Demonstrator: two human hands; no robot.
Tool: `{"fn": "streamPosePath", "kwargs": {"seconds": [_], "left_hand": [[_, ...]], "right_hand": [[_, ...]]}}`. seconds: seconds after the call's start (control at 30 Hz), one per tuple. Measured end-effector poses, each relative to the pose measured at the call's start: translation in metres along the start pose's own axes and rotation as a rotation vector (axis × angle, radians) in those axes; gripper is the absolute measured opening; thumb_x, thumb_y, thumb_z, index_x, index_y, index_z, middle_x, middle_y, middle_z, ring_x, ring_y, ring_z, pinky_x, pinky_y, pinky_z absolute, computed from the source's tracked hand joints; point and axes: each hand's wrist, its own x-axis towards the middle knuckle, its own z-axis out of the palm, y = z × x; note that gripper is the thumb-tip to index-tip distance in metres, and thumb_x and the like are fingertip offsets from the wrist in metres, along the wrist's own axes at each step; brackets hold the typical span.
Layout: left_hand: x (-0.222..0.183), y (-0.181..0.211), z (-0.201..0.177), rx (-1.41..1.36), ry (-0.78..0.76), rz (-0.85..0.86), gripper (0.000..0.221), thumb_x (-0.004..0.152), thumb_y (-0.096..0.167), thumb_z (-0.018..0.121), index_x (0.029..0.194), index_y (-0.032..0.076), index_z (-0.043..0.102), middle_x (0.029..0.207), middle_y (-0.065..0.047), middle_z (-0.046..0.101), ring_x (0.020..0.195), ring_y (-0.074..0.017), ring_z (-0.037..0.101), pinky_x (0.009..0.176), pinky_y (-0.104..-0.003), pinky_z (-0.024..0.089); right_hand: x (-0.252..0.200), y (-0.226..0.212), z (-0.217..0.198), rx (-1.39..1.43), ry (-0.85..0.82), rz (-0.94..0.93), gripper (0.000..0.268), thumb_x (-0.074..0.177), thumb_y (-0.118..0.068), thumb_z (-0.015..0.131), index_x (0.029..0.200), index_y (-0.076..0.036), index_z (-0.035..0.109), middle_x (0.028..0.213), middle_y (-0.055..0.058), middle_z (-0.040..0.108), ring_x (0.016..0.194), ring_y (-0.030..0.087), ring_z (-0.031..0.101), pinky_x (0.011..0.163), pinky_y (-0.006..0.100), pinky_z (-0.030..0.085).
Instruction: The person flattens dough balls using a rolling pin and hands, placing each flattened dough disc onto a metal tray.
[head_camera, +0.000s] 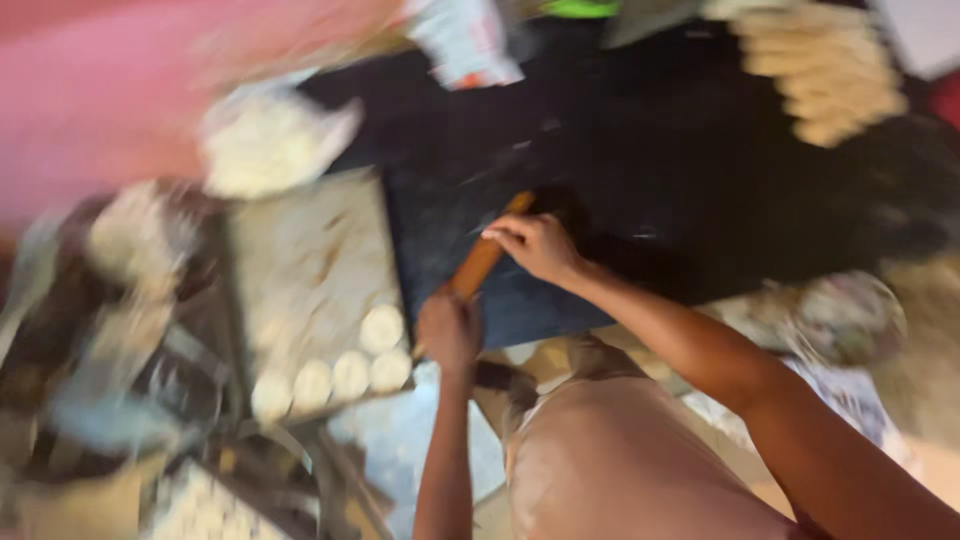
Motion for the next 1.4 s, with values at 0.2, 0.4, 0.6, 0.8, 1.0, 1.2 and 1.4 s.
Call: {"fn": "streamPosePath", "kwargs": {"seconds": [0.2, 0.4, 0.6, 0.8, 1.0, 1.2, 1.4], "left_hand": [[0.022, 0.038, -0.009, 0.135, -0.17, -0.069, 0.056, 0.093, 0.045, 0.072, 0.127, 0.001, 0.064, 0.099, -0.018, 0.063, 0.091, -0.0392, 0.061, 0.076, -0.051, 0.048], [0.062, 0.049, 0.029, 0.232, -0.122, -0.036, 0.057, 0.099, 0.049, 0.069, 0.129, 0.001, 0.061, 0.105, -0.019, 0.06, 0.099, -0.0401, 0.061, 0.081, -0.05, 0.049], [0.088, 0.062, 0.057, 0.27, -0.129, -0.107, 0.056, 0.102, 0.049, 0.069, 0.13, 0.001, 0.06, 0.105, -0.019, 0.061, 0.098, -0.0407, 0.061, 0.082, -0.05, 0.048], [0.09, 0.073, 0.065, 0.3, -0.04, -0.136, 0.057, 0.101, 0.047, 0.066, 0.134, 0.001, 0.059, 0.114, -0.021, 0.062, 0.103, -0.0415, 0.061, 0.087, -0.051, 0.047], [0.089, 0.072, 0.064, 0.257, -0.054, -0.165, 0.058, 0.1, 0.047, 0.067, 0.134, 0.0, 0.058, 0.115, -0.02, 0.062, 0.103, -0.0414, 0.06, 0.088, -0.05, 0.047], [0.091, 0.075, 0.056, 0.247, -0.041, -0.178, 0.058, 0.098, 0.045, 0.067, 0.133, 0.0, 0.059, 0.112, -0.02, 0.062, 0.101, -0.0404, 0.059, 0.087, -0.05, 0.046], [0.091, 0.071, 0.058, 0.243, -0.012, -0.16, 0.057, 0.1, 0.044, 0.066, 0.136, 0.0, 0.057, 0.114, -0.019, 0.062, 0.104, -0.0394, 0.059, 0.09, -0.048, 0.046]], "right_hand": [[-0.028, 0.151, -0.198, -0.5, 0.54, 0.354, 0.066, 0.106, -0.055, 0.068, 0.068, -0.002, 0.058, 0.058, 0.013, 0.051, 0.051, 0.029, 0.048, 0.055, 0.045, 0.038], [0.021, 0.253, -0.333, -1.028, 0.554, -0.277, 0.041, 0.084, -0.01, 0.063, 0.119, 0.009, 0.066, 0.113, 0.026, 0.07, 0.104, 0.041, 0.069, 0.091, 0.046, 0.051], [0.052, 0.25, -0.304, -0.63, 0.545, 0.182, 0.011, 0.104, -0.002, 0.061, 0.111, 0.0, 0.07, 0.108, 0.023, 0.07, 0.102, 0.045, 0.065, 0.086, 0.052, 0.051], [-0.006, 0.145, -0.167, -0.484, -0.084, -0.436, 0.044, 0.089, 0.0, 0.061, 0.133, -0.006, 0.062, 0.142, 0.011, 0.065, 0.134, 0.03, 0.062, 0.118, 0.053, 0.041], [-0.005, 0.126, -0.144, -0.407, -0.058, -0.043, 0.057, 0.085, -0.017, 0.073, 0.133, 0.008, 0.056, 0.147, 0.033, 0.044, 0.129, 0.049, 0.046, 0.109, 0.055, 0.039], [0.026, 0.128, -0.125, -0.411, -0.209, -0.418, 0.052, 0.098, 0.006, 0.058, 0.15, -0.001, 0.054, 0.164, 0.017, 0.042, 0.157, 0.033, 0.041, 0.132, 0.041, 0.037], [-0.007, 0.101, -0.114, -0.444, -0.126, -0.29, 0.084, 0.08, -0.027, 0.07, 0.147, 0.018, 0.049, 0.147, 0.03, 0.051, 0.142, 0.04, 0.044, 0.117, 0.048, 0.036]]}}
